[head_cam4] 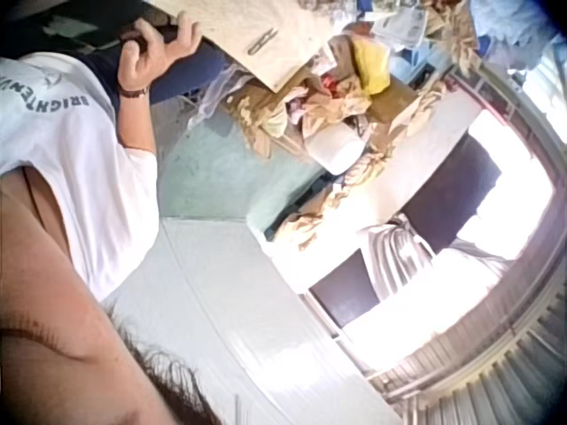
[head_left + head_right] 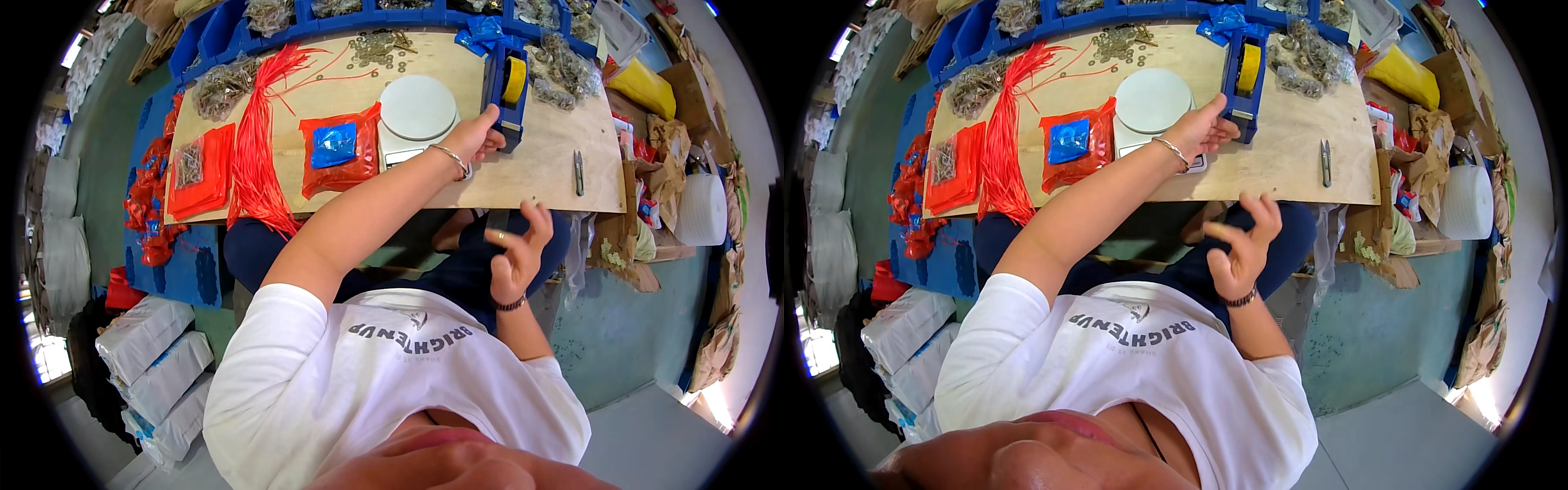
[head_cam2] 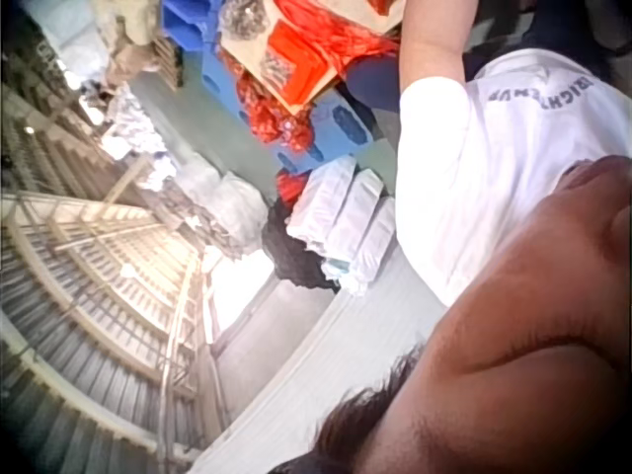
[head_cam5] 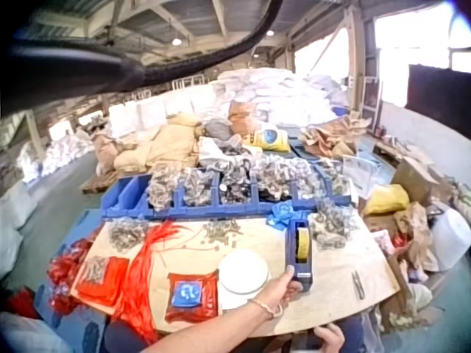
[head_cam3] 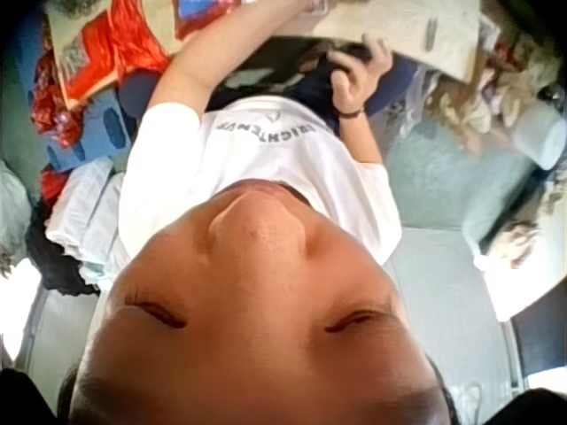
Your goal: The person weighs metal washers and screws on a digital scale, places them into small red bags, and seals the bags using tape.
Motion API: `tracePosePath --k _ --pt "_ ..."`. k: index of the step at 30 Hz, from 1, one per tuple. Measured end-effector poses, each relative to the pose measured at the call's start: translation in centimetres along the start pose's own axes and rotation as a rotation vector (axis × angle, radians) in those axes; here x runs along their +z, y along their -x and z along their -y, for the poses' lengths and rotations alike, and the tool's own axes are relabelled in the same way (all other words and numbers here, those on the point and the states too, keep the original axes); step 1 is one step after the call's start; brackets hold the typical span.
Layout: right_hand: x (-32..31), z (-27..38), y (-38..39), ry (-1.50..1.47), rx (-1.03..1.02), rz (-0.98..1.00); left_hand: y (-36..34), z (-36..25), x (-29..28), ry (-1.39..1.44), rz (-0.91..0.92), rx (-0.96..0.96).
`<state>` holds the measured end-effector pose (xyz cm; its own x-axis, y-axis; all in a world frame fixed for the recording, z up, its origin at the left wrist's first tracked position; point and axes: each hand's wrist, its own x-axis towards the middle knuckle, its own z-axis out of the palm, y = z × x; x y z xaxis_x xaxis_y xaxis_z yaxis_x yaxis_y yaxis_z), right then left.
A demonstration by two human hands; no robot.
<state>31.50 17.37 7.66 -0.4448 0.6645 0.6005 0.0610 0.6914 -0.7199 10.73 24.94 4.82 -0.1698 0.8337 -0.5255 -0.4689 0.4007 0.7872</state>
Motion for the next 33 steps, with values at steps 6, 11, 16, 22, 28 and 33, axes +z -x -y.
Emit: tracePosePath --k 6,11,16,22,28,33 --pt "-0.3 -1.5 4.0 -0.001 0.181 0.068 1.0 1.0 3.2 -0.035 -0.266 0.237" --pt "0.5 -3.0 5.3 0.008 0.329 0.127 -1.3 3.1 2.8 -0.28 -0.518 0.419" --pt "0.4 -3.4 4.5 -0.042 0.361 0.221 1.0 1.2 1.9 -0.134 -0.321 0.586" --pt "-0.3 -2.9 -2.5 -0.241 0.241 0.4 7.0 -1.2 -3.7 0.268 -0.267 0.76" --pt "4.5 -0.7 -11.1 -0.427 0.204 0.783 14.3 -0.1 -12.4 0.423 -0.471 0.93" --pt "11.0 1.5 -14.8 -0.575 0.331 1.103 16.6 2.4 -17.7 0.376 -0.723 1.007"
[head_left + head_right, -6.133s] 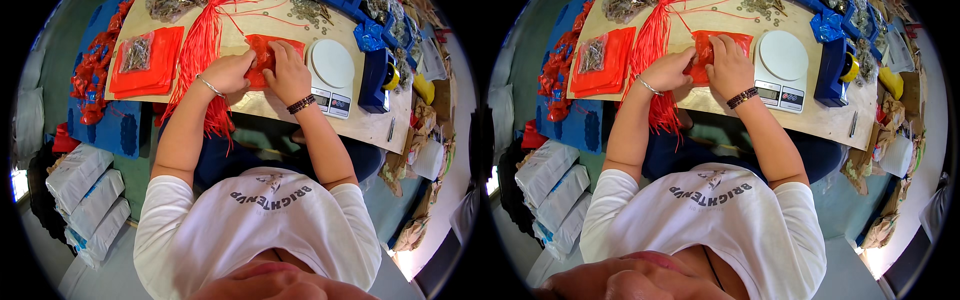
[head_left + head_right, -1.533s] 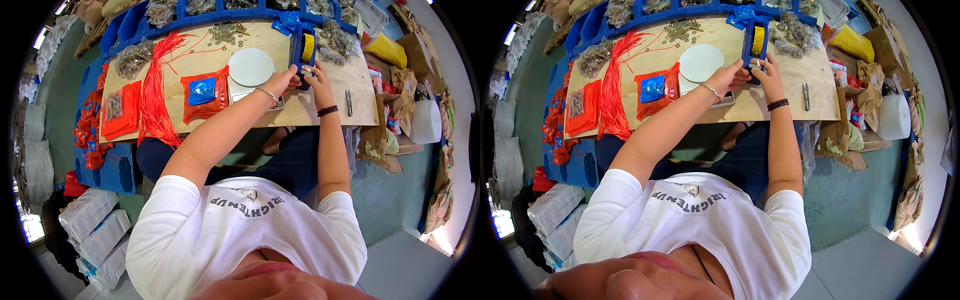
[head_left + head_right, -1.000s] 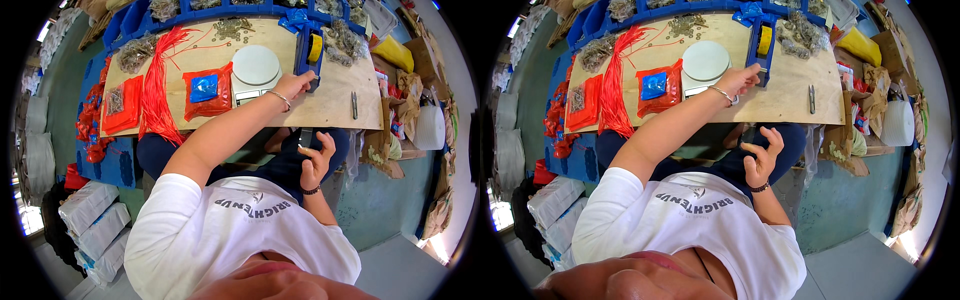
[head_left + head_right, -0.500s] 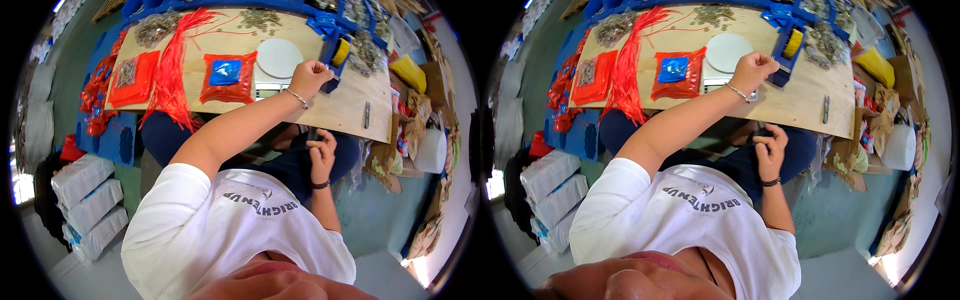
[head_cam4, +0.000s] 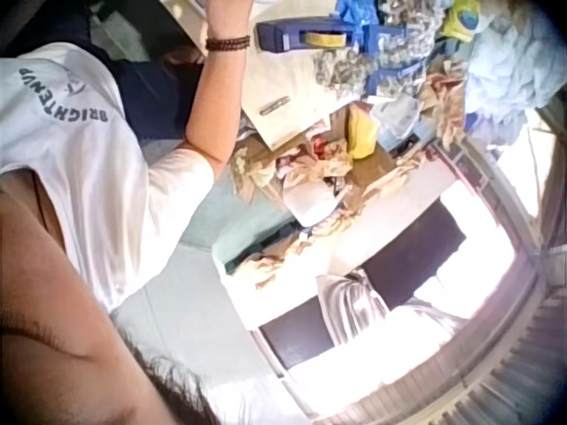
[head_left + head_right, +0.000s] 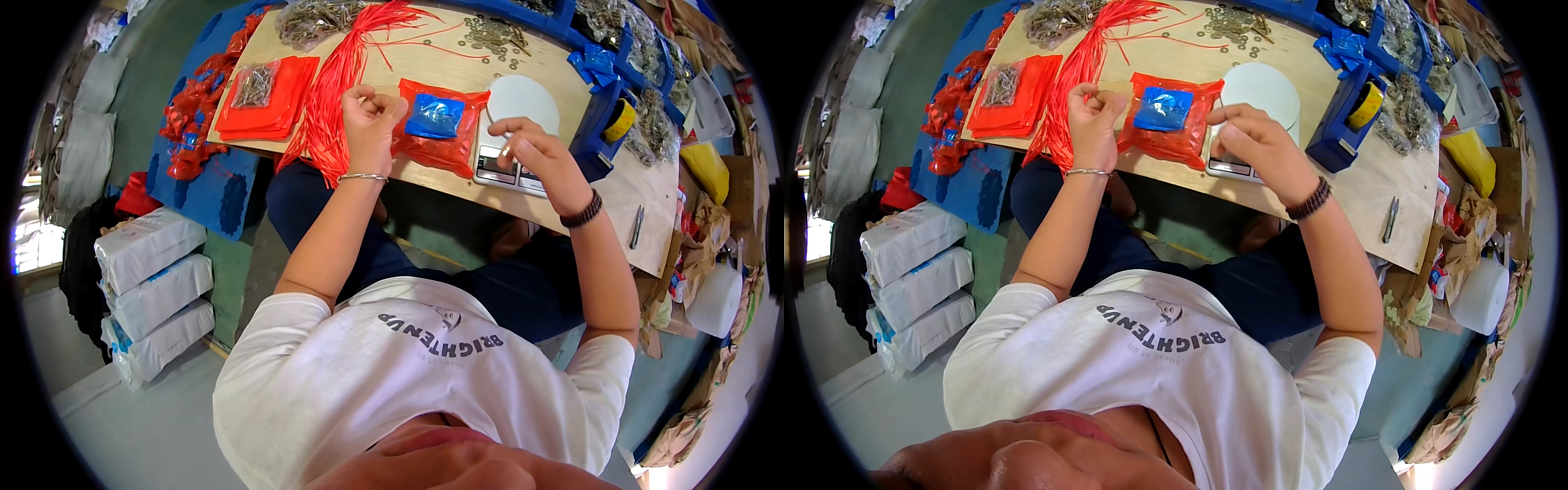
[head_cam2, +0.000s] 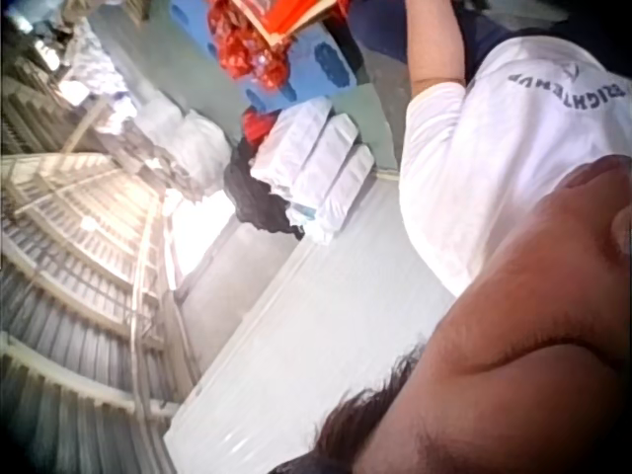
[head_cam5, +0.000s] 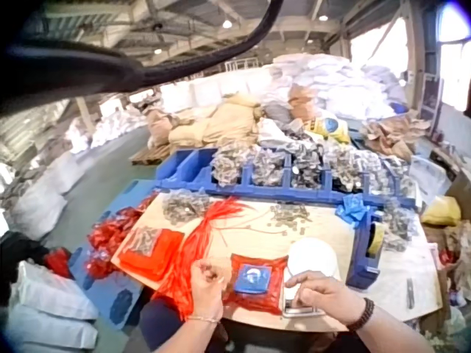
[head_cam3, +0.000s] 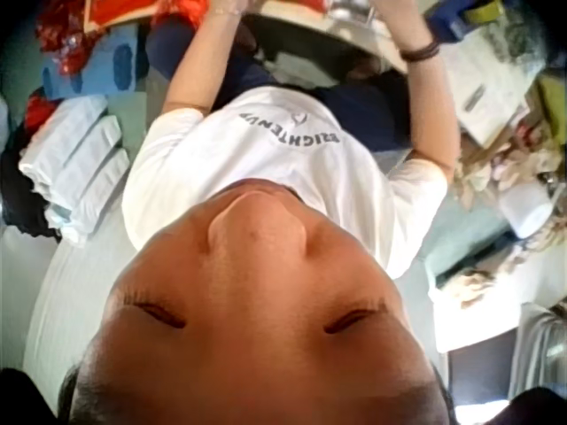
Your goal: The person weighs metal washers and screws on a digital scale, places them into small red bags, and seals the bags using tape.
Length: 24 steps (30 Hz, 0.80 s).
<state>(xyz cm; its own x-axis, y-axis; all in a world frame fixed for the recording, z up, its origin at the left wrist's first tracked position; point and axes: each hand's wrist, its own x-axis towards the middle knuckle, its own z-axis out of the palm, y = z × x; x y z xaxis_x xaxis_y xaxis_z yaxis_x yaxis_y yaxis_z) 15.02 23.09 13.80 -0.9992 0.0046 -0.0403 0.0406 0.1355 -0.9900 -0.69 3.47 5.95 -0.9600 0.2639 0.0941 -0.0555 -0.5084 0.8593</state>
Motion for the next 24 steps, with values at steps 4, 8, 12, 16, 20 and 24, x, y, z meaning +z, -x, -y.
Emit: tracePosePath --k 4,8,12,16,20,24 --pt "0.1 -2.2 -3.2 -0.168 0.003 -0.019 -0.7 1.7 -1.2 -0.17 -0.133 0.036" --pt "0.3 -3.5 -4.3 -0.251 0.021 -0.045 -0.7 3.8 -1.7 -0.311 -0.148 0.064" --pt "0.2 -4.3 -4.6 -0.205 0.008 -0.067 -0.5 4.6 -1.4 -0.386 -0.139 0.069" --pt "0.1 -4.7 -4.6 -0.225 0.06 -0.077 -1.2 6.3 -2.8 -0.692 -0.086 0.124" --pt "0.0 -4.7 -4.2 -0.263 0.116 -0.111 -1.8 5.7 -3.2 -0.625 -0.067 -0.008" --pt "0.1 -4.6 -3.9 -0.325 0.138 -0.118 -3.2 4.9 -5.8 -0.36 0.034 -0.316"
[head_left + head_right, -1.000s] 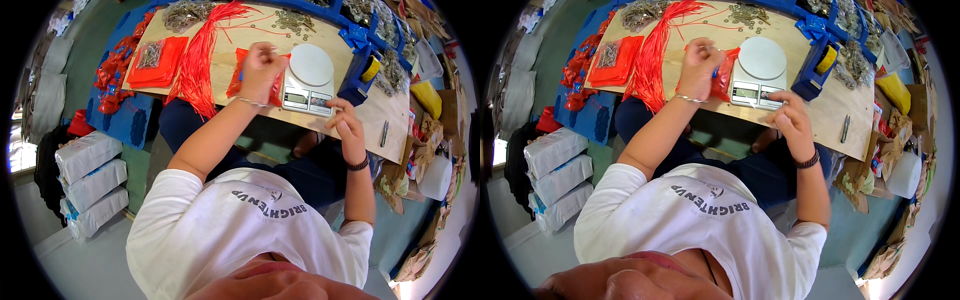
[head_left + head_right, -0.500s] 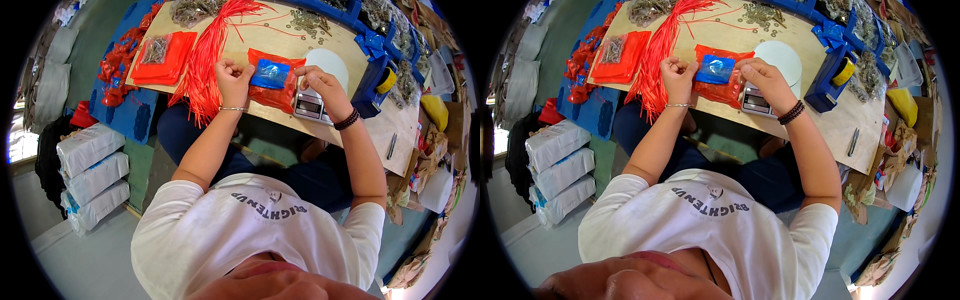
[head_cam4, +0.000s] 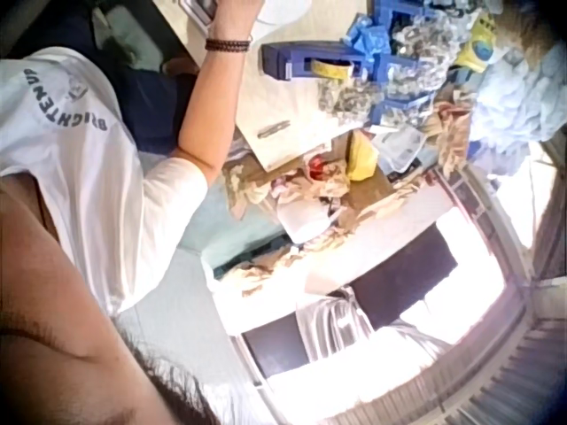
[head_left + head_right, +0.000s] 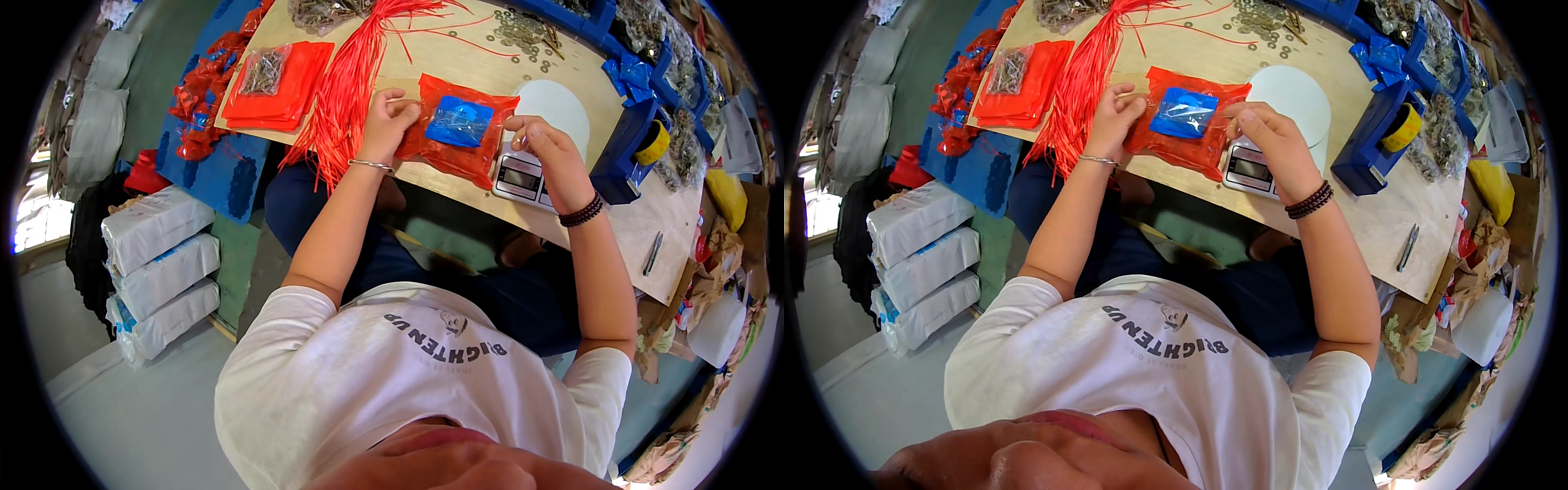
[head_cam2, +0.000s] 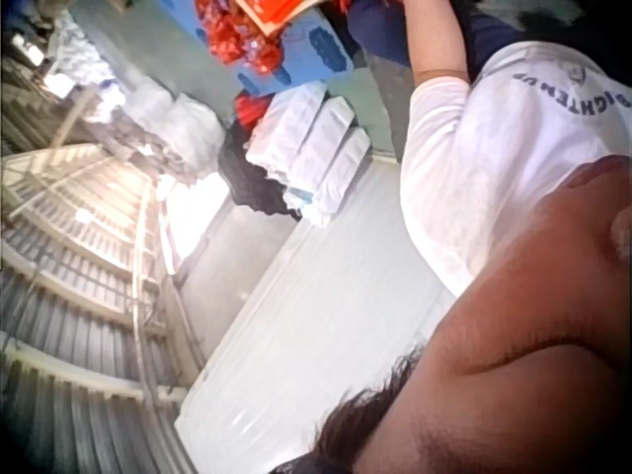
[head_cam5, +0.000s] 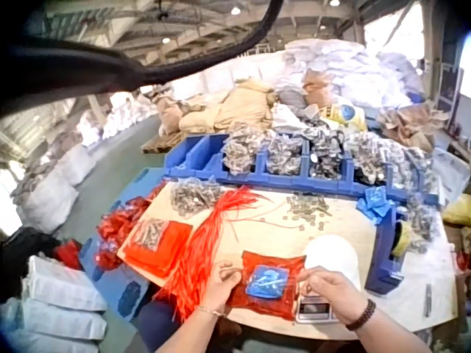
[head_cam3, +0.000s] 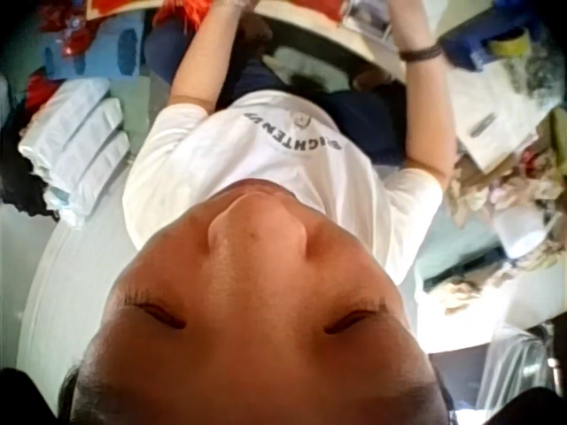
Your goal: The person weighs metal washers and screws on a digital scale, places them into small red bags, and seals the bags using tape.
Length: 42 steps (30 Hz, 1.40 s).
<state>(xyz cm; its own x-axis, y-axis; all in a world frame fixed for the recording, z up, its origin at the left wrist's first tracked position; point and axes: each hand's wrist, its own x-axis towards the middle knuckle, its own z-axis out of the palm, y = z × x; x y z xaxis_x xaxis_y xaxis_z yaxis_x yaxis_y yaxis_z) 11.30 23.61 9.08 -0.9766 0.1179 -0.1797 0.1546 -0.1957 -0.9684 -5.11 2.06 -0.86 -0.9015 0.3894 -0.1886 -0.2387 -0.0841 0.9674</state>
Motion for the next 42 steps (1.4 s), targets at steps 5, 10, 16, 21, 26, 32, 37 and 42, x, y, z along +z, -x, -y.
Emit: tracePosePath --k 5,10,16,21,26,32,37,42 --pt "-0.5 -0.5 0.2 0.009 -0.043 -0.005 1.4 0.2 -0.4 -0.242 -0.346 0.397" --pt "-0.5 -0.6 0.4 -0.023 -0.008 0.021 6.5 -1.1 3.4 -0.905 0.058 0.685" --pt "-0.2 -0.1 1.2 0.014 0.001 0.037 6.2 -1.4 3.6 -1.042 0.021 0.622" --pt "-0.2 0.6 1.4 -0.043 0.084 0.025 5.8 -1.8 3.1 -1.033 0.064 0.496" --pt "-0.7 -0.5 1.4 -0.138 0.146 0.057 5.5 -1.9 2.8 -1.022 0.084 0.456" --pt "-1.1 -0.1 1.3 -0.143 0.162 0.047 2.5 -4.8 1.4 -0.945 0.256 0.542" --pt "-1.0 -0.5 1.3 -0.127 0.139 0.048 -6.0 -6.8 3.8 -1.017 0.317 0.699" --pt "-1.2 -0.9 1.4 -0.159 0.111 0.036 -15.2 -5.8 8.6 -1.159 0.4 0.62"
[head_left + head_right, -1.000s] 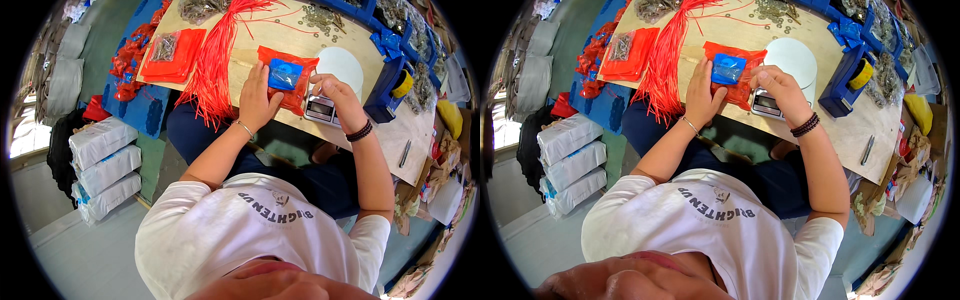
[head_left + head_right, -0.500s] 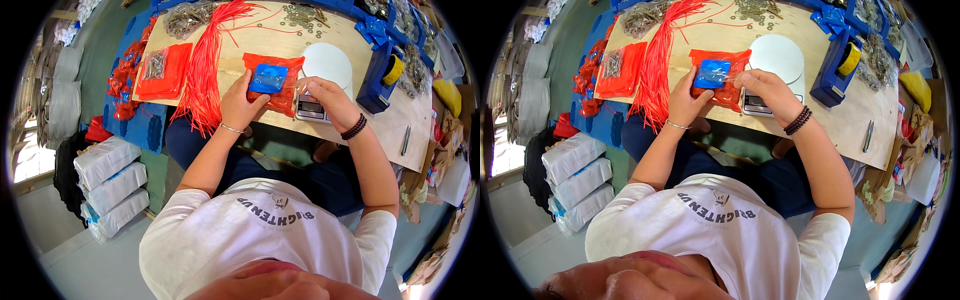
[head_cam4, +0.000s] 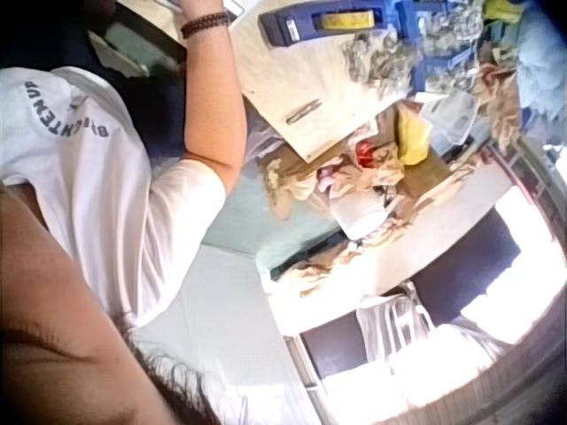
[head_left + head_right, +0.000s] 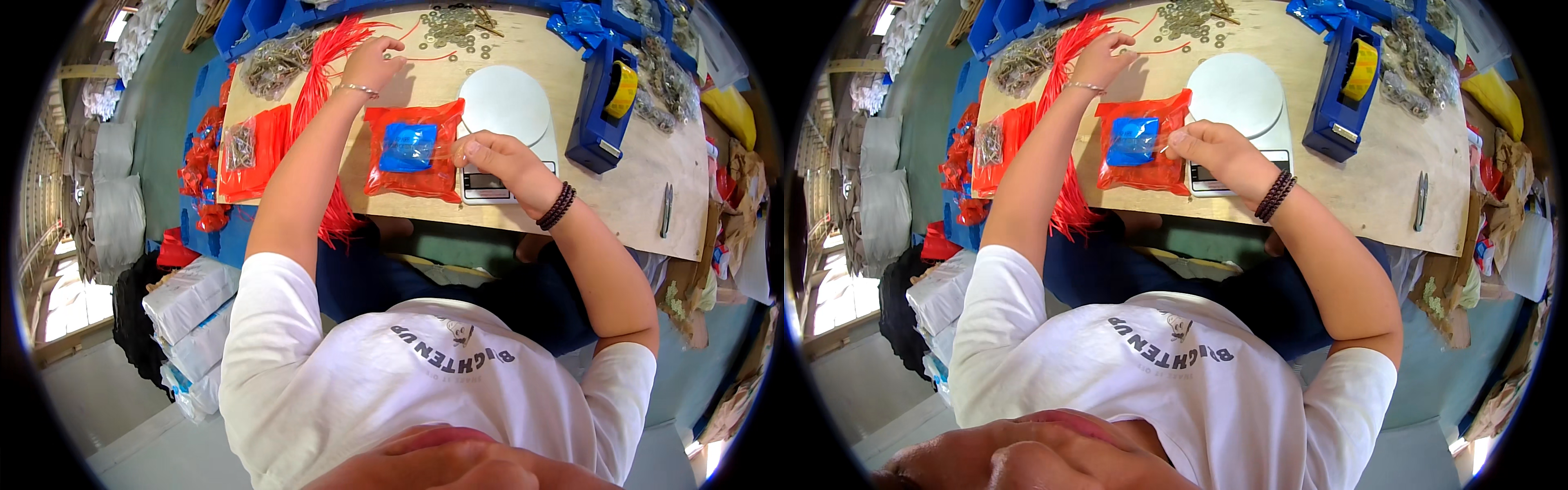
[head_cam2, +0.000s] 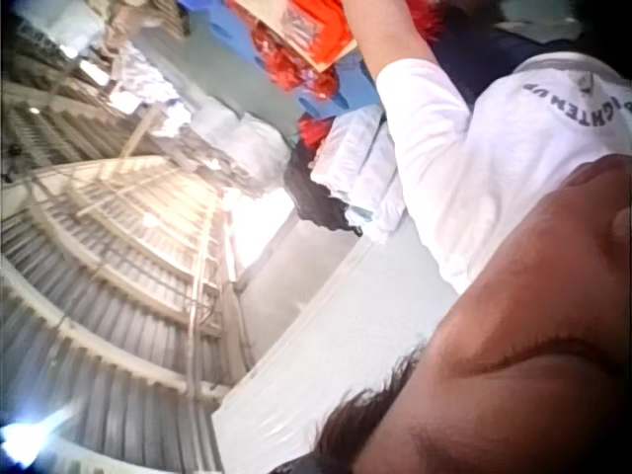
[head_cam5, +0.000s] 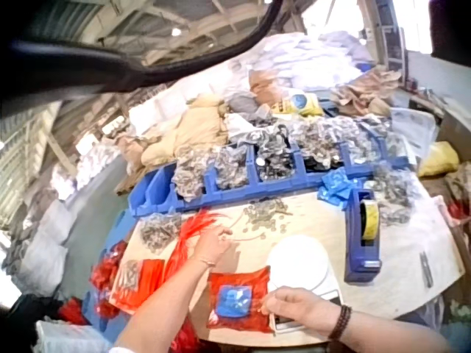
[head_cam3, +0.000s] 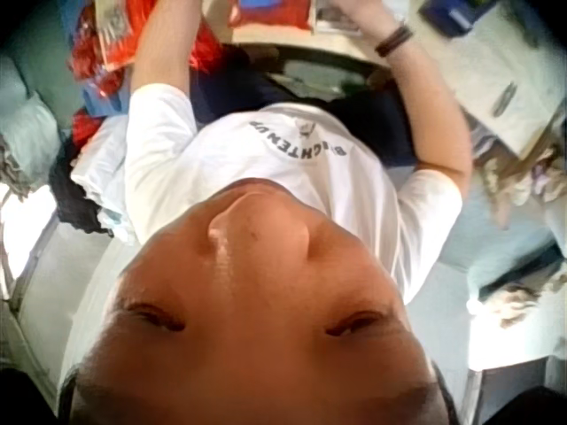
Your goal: The person weighs metal washers and screws on a digital scale, places them into small red bags, and seals the bags using tape.
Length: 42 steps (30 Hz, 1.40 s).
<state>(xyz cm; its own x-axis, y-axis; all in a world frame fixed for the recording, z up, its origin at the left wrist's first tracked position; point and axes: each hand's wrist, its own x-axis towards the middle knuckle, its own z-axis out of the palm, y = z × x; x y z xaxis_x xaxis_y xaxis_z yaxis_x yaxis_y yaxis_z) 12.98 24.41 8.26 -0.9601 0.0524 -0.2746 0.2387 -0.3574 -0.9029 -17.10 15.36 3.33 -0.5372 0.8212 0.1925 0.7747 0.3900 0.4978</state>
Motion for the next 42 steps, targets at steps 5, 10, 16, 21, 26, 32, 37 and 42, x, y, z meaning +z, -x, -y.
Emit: tracePosePath --k 5,10,16,21,26,32,37,42 --pt "-0.4 -0.6 -0.5 -0.015 -0.036 0.01 -3.0 0.7 3.5 -0.2 0.146 -0.107" --pt "-0.5 -1.0 -1.0 0.054 -0.042 0.01 -2.7 1.6 4.0 -0.263 0.149 0.014" --pt "-0.6 -0.9 -0.9 0.049 -0.056 0.0 0.2 -3.7 -0.3 0.187 0.241 -0.006" --pt "-0.4 0.1 -0.6 0.155 -0.061 0.052 3.8 -7.0 -3.9 0.36 0.682 0.098" --pt "0.5 0.4 -0.3 0.09 -0.047 -0.027 5.9 -8.7 -6.1 0.084 0.85 0.3" --pt "-0.1 0.3 -0.4 0.116 -0.077 0.006 6.5 -9.3 -6.8 -0.038 0.906 0.305" --pt "-1.0 -0.9 -1.6 0.47 0.037 -0.126 6.3 -9.2 -6.8 -0.078 1.016 0.229" --pt "-0.7 -0.3 -2.0 1.244 -0.166 -0.319 5.9 -7.1 -5.9 0.069 0.71 0.216"
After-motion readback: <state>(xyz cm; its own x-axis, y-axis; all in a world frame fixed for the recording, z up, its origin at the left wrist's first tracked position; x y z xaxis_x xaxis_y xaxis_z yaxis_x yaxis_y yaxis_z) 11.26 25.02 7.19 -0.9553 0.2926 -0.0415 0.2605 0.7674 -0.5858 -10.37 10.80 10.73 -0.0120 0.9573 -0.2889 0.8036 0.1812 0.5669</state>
